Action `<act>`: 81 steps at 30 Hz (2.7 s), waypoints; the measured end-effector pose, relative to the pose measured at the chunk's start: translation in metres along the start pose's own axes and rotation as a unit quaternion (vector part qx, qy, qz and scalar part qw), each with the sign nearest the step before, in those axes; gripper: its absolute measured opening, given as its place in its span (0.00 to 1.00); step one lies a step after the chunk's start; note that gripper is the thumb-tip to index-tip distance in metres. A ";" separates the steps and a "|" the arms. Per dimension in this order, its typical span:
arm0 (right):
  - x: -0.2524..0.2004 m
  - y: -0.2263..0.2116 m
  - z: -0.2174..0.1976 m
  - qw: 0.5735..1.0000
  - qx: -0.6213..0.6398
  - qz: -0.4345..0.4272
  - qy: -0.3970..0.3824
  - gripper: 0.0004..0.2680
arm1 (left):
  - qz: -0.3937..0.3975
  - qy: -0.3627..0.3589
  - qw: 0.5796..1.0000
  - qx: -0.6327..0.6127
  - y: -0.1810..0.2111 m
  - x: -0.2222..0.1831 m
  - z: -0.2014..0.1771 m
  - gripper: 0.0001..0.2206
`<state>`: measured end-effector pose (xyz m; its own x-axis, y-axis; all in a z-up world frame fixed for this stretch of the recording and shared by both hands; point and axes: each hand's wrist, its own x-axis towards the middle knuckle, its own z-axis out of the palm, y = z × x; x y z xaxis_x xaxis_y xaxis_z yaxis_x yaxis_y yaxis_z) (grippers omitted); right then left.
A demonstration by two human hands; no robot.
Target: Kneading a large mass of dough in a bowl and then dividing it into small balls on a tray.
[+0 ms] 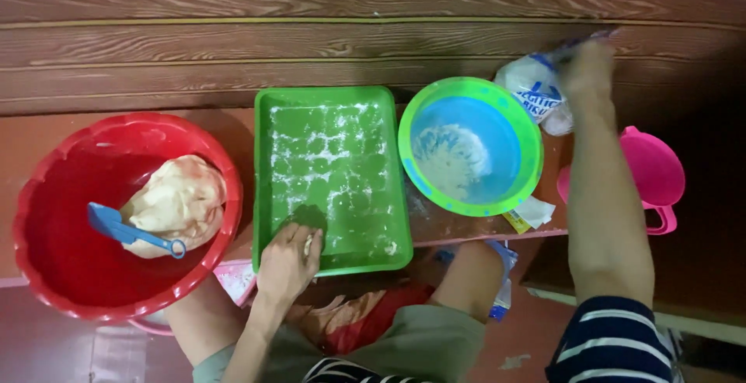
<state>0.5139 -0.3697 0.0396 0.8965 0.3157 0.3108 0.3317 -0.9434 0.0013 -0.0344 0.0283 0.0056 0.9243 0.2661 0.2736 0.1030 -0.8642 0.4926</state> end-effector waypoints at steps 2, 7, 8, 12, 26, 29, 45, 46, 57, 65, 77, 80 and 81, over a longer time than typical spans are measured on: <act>0.022 0.045 0.017 0.995 0.058 0.075 0.016 0.06 | -0.005 -0.003 1.000 -0.004 0.001 0.002 -0.002 0.10; -0.015 -0.021 -0.103 0.845 0.512 0.134 0.078 0.10 | 0.001 0.012 1.000 0.011 0.000 -0.002 0.002 0.11; -0.025 -0.056 -0.142 0.752 0.586 0.288 0.090 0.08 | 0.001 0.015 1.000 0.018 -0.001 -0.003 0.004 0.11; -0.031 -0.112 -0.173 0.608 0.715 0.344 0.039 0.08 | -0.042 0.002 0.999 0.023 0.002 0.000 0.002 0.14; -0.100 -0.410 -0.119 0.779 0.613 -0.050 -0.120 0.04 | -0.058 0.012 0.997 0.046 0.001 0.000 0.011 0.17; -0.089 -0.424 -0.098 0.859 0.502 -0.088 -0.057 0.03 | -0.072 0.014 0.996 0.051 -0.002 0.000 0.014 0.16; -0.212 -0.473 -0.089 0.845 0.194 -0.272 -0.418 0.23 | -0.107 0.006 0.993 0.038 -0.006 -0.003 0.024 0.16; -0.206 -0.471 -0.077 0.845 0.194 -0.271 -0.419 0.23 | -0.107 0.004 0.993 0.038 -0.007 -0.003 0.023 0.16; -0.202 -0.475 -0.109 0.898 0.156 -0.292 -0.289 0.18 | -0.074 0.036 0.994 0.078 -0.011 -0.007 0.033 0.16; -0.226 -0.465 -0.111 0.900 0.070 -0.230 -0.364 0.21 | -0.083 0.031 0.995 0.045 -0.002 -0.001 0.016 0.15; -0.230 -0.417 -0.066 0.871 0.175 -0.202 -0.412 0.29 | 0.038 0.196 0.943 -0.266 0.083 0.005 -0.094 0.14; -0.228 -0.420 -0.073 0.861 0.199 -0.183 -0.431 0.29 | 0.066 0.227 0.941 -0.242 0.096 0.000 -0.118 0.17; -0.229 -0.419 -0.075 0.860 0.206 -0.179 -0.432 0.29 | 0.062 0.222 0.944 -0.237 0.101 -0.004 -0.114 0.17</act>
<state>0.1473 -0.0540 0.0391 0.5398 0.7045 -0.4607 0.5481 -0.7096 -0.4428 -0.0695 -0.0117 0.1485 0.6620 0.4197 0.6210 -0.2695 -0.6398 0.7198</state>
